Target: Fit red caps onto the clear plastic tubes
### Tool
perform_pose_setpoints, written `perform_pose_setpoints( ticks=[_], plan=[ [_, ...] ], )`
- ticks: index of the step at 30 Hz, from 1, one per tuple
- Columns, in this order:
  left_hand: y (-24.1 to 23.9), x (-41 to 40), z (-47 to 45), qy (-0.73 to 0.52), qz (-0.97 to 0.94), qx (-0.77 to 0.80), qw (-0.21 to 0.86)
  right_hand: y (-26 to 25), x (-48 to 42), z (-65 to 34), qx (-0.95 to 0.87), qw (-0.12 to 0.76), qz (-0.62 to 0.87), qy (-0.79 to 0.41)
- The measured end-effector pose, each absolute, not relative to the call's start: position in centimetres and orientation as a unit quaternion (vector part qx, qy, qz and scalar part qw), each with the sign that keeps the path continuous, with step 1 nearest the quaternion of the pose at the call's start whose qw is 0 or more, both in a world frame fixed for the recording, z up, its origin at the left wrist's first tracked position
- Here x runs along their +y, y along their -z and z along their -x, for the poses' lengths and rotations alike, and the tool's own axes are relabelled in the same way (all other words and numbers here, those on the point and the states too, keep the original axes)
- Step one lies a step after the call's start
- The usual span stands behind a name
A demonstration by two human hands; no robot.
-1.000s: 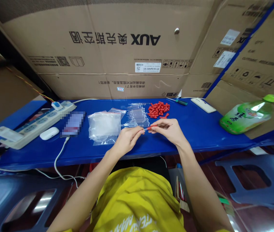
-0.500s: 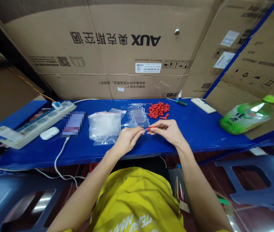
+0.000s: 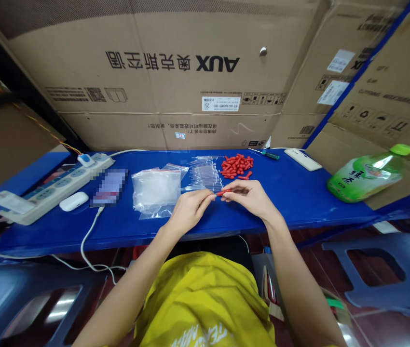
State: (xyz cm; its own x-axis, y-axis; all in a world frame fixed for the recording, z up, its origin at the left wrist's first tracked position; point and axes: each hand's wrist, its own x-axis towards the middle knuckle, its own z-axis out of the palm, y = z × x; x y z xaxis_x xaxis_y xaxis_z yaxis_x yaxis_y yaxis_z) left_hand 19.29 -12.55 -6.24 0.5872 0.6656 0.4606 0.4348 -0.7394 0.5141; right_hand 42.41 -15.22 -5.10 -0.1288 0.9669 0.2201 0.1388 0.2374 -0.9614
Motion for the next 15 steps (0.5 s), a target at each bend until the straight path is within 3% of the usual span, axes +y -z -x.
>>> perform_pose_setpoints(
  ticks=[5, 15],
  plan=[
    [6.2, -12.7, -19.6, -0.289, -0.882, 0.363, 0.082, 5.3, -14.7, -43.8, -0.715, 0.412, 0.489, -0.284],
    [7.0, -12.0, -19.4, -0.329, -0.838, 0.430, 0.067, 6.9, -13.9, -42.7, -0.737, 0.332, 0.540, -0.233]
  ],
)
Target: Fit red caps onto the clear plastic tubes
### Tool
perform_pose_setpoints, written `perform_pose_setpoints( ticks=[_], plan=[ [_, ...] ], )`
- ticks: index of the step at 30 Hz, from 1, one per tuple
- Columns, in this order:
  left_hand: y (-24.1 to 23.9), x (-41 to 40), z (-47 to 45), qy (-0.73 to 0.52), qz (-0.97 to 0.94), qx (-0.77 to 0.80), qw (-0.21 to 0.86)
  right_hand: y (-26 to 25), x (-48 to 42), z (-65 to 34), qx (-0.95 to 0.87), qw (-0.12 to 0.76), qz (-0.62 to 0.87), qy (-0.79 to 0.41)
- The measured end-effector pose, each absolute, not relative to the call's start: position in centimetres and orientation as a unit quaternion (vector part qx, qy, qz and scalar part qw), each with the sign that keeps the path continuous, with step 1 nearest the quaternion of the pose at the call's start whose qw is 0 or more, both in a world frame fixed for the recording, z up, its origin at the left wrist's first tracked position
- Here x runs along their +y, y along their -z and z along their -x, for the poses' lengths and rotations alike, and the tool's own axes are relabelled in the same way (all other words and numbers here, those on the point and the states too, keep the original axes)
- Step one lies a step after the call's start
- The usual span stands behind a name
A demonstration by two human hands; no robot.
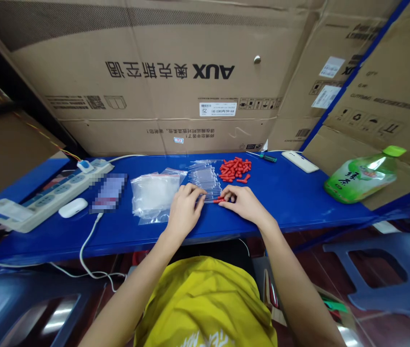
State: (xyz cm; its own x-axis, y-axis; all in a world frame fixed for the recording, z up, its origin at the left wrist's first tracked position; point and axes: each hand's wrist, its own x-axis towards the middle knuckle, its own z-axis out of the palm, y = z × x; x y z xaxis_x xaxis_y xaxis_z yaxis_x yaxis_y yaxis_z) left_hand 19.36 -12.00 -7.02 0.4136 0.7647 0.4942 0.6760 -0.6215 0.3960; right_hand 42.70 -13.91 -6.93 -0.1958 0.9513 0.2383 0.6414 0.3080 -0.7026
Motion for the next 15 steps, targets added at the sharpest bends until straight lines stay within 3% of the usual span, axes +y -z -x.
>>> perform_pose_setpoints(
  ticks=[15],
  plan=[
    [7.82, -11.58, -19.24, -0.277, -0.831, 0.481, 0.047, 6.62, -13.96, -42.93, -0.742, 0.346, 0.542, -0.190]
  ],
)
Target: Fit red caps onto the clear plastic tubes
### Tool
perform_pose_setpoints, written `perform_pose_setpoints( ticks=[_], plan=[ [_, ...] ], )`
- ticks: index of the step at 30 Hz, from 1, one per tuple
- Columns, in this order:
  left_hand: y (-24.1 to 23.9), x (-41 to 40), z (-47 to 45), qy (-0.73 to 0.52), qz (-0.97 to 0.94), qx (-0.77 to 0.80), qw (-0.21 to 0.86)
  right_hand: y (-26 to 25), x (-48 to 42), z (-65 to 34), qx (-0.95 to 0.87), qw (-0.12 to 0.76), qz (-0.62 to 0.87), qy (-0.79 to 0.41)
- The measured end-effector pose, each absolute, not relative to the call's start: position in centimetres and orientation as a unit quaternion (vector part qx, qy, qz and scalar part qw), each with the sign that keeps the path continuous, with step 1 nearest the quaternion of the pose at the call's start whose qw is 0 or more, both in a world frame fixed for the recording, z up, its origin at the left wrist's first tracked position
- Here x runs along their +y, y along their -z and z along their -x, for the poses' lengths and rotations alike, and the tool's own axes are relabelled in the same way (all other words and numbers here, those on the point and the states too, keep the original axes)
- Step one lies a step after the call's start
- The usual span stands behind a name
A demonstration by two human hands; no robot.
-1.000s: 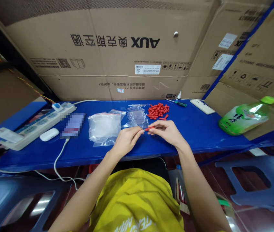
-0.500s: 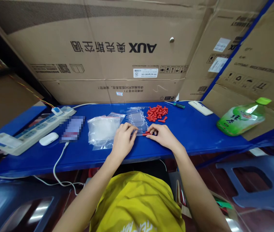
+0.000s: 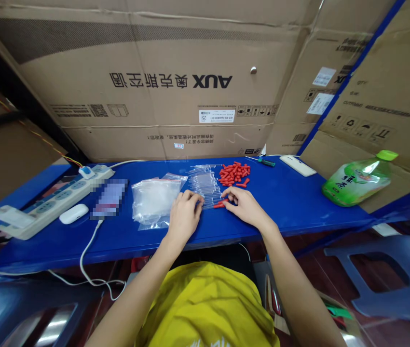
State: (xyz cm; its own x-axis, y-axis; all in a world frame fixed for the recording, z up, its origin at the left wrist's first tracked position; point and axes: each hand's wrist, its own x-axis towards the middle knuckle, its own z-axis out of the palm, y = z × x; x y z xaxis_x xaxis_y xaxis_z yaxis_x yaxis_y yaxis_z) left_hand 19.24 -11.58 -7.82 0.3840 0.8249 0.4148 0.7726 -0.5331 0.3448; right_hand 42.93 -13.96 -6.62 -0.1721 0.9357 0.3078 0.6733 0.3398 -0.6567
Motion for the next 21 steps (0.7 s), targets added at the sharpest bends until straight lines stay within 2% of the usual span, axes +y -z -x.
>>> perform_pose_setpoints(
  ticks=[14, 21],
  plan=[
    [8.34, -11.26, -19.05, -0.285, -0.822, 0.491, 0.045, 6.48, -13.91, -43.12, -0.728, 0.357, 0.547, -0.208],
    [8.08, -11.31, -19.17, -0.268, -0.825, 0.494, 0.059, 6.25, -14.41, -42.94, -0.747, 0.306, 0.549, -0.215]
  ],
)
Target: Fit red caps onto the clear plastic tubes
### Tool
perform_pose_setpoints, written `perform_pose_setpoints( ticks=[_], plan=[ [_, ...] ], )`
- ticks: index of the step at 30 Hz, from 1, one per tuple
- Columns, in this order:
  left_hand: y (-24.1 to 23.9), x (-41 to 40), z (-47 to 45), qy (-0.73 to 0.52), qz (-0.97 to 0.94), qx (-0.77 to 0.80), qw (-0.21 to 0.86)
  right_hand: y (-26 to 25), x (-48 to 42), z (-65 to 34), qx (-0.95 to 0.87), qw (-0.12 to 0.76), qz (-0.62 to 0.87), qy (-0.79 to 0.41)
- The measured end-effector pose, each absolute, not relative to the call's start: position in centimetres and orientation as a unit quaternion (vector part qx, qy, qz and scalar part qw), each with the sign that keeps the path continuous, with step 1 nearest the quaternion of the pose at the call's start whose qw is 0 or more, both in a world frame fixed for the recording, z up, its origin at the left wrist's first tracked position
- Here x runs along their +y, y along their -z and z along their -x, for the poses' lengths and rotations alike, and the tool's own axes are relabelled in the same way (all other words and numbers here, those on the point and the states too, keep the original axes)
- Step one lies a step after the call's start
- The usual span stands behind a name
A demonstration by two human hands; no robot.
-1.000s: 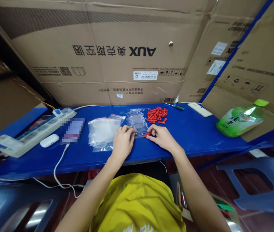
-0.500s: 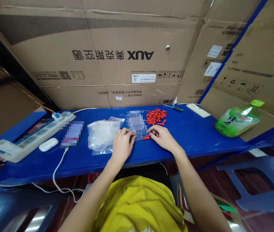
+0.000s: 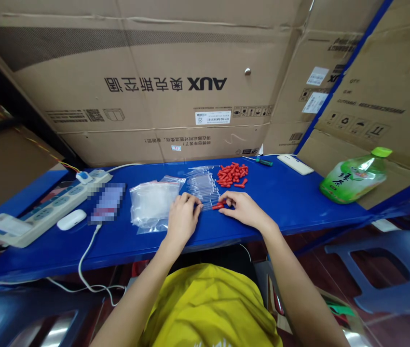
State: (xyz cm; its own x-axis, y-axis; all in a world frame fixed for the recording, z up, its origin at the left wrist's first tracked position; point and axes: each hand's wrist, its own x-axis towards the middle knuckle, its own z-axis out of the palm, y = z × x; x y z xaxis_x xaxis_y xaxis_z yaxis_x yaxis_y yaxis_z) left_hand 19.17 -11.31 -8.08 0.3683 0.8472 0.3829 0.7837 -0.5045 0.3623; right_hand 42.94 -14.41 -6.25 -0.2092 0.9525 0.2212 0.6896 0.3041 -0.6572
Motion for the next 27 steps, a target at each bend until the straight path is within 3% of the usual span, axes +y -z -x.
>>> perform_pose_setpoints(
  ticks=[13, 21, 27],
  plan=[
    [7.4, -11.6, -19.4, -0.255, -0.859, 0.434, 0.090, 6.2, -14.5, -41.7, -0.745, 0.267, 0.598, -0.127],
    [7.7, -11.5, -19.4, -0.252, -0.865, 0.415, 0.123, 6.6, -14.6, -41.0, -0.727, 0.283, 0.616, -0.111],
    [7.9, -11.4, -19.4, -0.256, -0.867, 0.409, 0.127, 7.7, -14.1, -40.5, -0.675, 0.307, 0.670, -0.029]
  ],
)
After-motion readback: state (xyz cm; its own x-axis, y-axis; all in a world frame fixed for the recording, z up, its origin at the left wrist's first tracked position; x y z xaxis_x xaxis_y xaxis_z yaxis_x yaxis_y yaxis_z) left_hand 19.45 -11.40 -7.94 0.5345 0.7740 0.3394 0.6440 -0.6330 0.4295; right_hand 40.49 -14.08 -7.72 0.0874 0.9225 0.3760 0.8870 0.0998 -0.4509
